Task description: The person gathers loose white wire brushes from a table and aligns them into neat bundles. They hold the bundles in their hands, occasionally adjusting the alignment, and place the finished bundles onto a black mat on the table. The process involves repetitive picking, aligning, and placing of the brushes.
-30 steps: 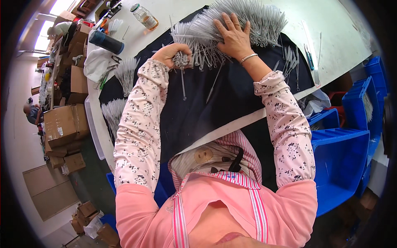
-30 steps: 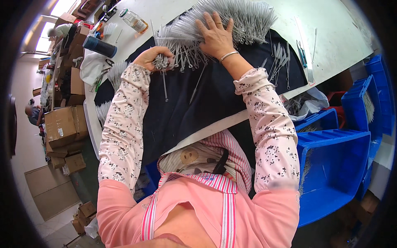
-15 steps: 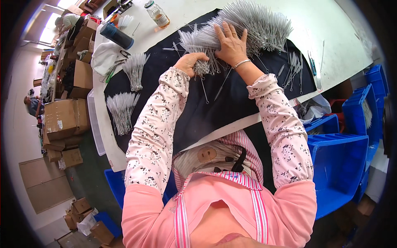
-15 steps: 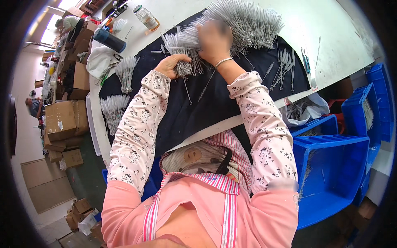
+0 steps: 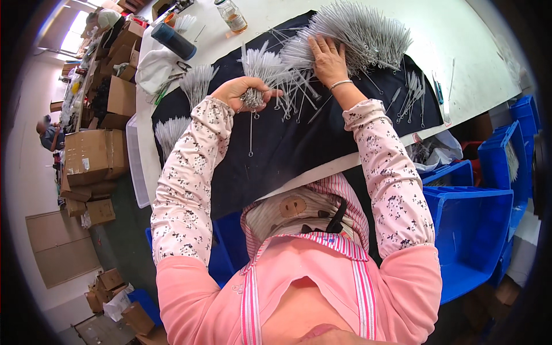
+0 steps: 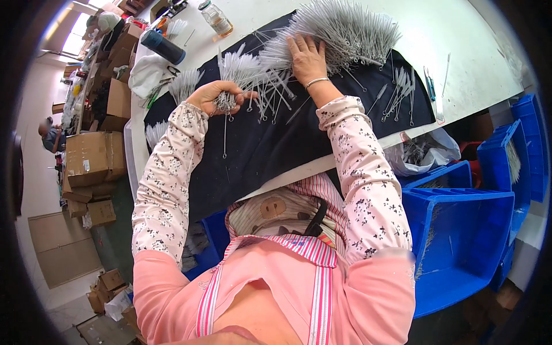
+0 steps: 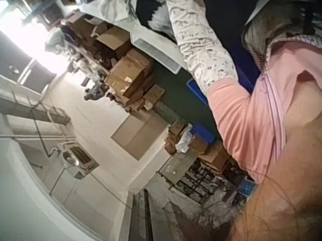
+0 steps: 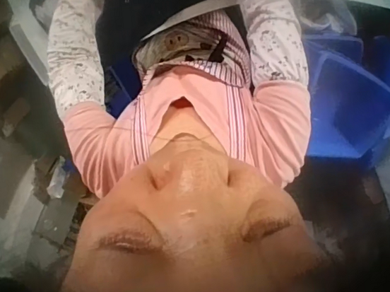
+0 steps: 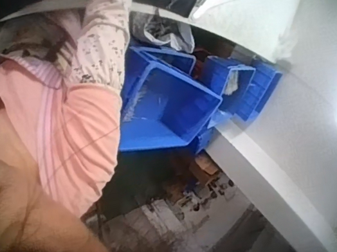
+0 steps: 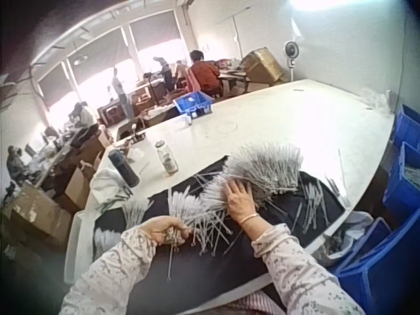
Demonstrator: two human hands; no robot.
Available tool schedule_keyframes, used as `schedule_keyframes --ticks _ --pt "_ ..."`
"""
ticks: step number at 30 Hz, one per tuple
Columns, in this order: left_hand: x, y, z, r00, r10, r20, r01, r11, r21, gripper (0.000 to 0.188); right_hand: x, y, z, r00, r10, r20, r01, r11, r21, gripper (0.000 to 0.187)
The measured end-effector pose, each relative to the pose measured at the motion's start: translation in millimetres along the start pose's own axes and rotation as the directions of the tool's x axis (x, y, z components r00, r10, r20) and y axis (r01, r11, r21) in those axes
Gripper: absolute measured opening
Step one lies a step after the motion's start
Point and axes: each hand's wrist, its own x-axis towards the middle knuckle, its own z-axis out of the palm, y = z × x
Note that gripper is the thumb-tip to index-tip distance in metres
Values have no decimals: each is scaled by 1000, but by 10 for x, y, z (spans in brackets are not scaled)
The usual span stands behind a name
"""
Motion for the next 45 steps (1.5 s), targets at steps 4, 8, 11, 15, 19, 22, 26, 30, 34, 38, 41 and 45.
schedule_keyframes --ticks 4,8,11,15,19,22,26,30,34,38,41,45 --pt "-455 -170 -74 999 18 -31 -19 999 -41 35 -2 1 44 1000 1 -13 -1 999 -35 62" --pt "-816 -408 -192 997 74 12 -72 990 -124 45 26 43 51 1000 10 12 -10 999 -50 67" --pt "-967 -734 -341 983 178 44 -165 962 -218 45 121 31 -241 965 -34 259 45 998 -36 77" --pt "-989 -1196 -311 922 386 0 -370 884 -286 42 208 -66 -982 918 -189 348 166 981 96 75" --pt "-914 -1499 -194 836 549 -4 -536 815 -222 37 -22 -674 -1276 994 -99 -52 105 660 744 45" --pt "-965 -1610 19 769 633 -87 -638 755 -149 34 -352 -1085 -1310 819 -358 448 -249 482 840 87" --pt "-898 -1680 72 681 705 -200 -727 683 -71 28 -772 -1441 -1374 470 -578 667 -857 -118 502 51" --pt "-704 -1723 107 575 707 -411 -762 646 47 24 -996 -1707 -1213 456 -503 734 -878 -121 463 50" --pt "-638 -1735 47 588 626 -512 -732 682 -6 23 -1047 -1785 -1124 476 -381 792 -867 -51 496 44" --pt "-706 -1800 74 624 599 -502 -734 670 -112 19 -1072 -1758 -1145 589 -371 718 -771 8 637 28" --pt "-687 -1885 19 634 632 -445 -758 621 -198 17 -1117 -1689 -1102 579 -313 753 -811 -126 571 22" --pt "-681 -1914 -5 678 585 -446 -734 575 -361 16 -1161 -1681 -1106 597 -241 765 -802 -185 568 28"
